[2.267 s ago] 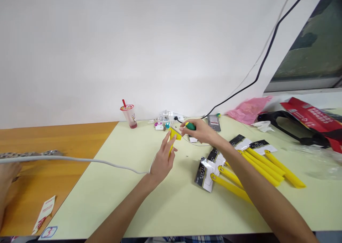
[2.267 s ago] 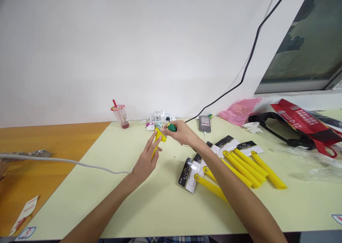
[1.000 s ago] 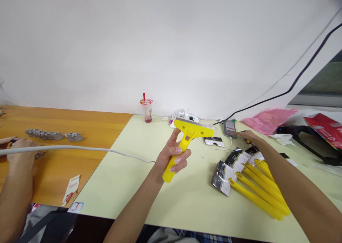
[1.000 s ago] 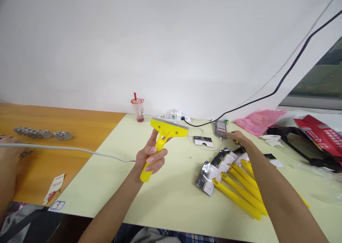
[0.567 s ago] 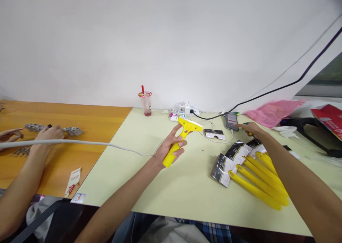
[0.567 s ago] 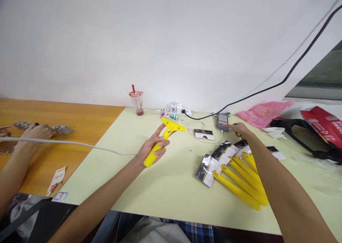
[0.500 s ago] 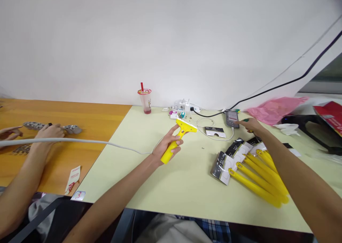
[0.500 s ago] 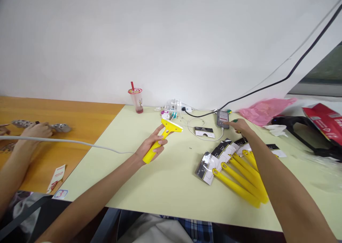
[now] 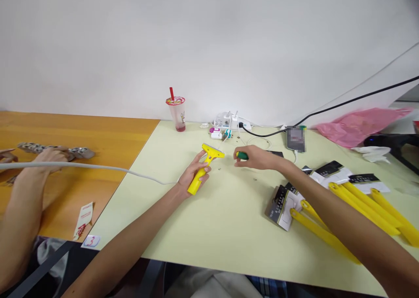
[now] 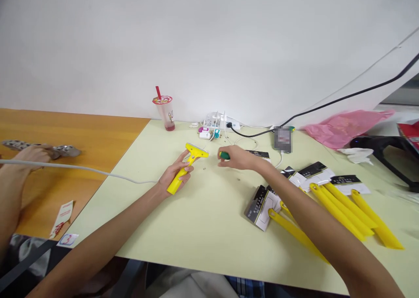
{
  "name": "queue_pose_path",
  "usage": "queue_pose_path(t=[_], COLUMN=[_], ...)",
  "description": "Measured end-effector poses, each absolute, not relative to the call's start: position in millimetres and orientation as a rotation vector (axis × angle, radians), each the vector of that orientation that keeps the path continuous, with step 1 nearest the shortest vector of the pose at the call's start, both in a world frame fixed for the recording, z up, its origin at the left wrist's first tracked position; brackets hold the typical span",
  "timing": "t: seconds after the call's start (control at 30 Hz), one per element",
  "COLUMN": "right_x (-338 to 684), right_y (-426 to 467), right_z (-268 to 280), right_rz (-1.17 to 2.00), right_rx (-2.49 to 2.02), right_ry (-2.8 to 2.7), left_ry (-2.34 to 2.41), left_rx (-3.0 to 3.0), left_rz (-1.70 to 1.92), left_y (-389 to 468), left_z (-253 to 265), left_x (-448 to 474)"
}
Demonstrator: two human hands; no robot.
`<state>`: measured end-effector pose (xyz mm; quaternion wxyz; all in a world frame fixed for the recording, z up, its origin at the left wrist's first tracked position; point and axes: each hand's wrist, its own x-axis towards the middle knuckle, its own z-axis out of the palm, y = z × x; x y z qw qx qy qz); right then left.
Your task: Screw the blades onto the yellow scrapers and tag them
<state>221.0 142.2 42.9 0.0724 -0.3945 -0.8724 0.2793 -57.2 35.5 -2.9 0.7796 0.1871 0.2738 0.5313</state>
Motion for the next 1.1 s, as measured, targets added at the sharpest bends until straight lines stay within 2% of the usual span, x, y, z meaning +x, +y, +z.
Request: queue_pose_path(t=[0.2,0.43,0.57,0.73,0.93,1.1], right_x=[163,159,159,182,233,254], right_y=[139,143,139,126,90,69], right_z=[29,16,19,72,159,185], right_rz=[0.833,0.861,0.769,0.894,0.872,0.919], right_rx=[-0.973,-0.942,-0.916,-0.976,-0.704,-0.553], right_ry=[-2.824,-2.868,-2.910,-2.606,-1.624,-1.355], left_ry=[0.590,0.575,0.600,0.579,0.576,0.609], left_rx=[0.341,0.306,0.310,0.322,0.366,0.394], left_rz=[1.232,1.248,1.230,1.234,1.195,1.157], left_y=[40,39,37,38,35,30], left_z=[-4,3,5,4,-2,0], left_x=[-65,-66,-64,-67,-64,-58])
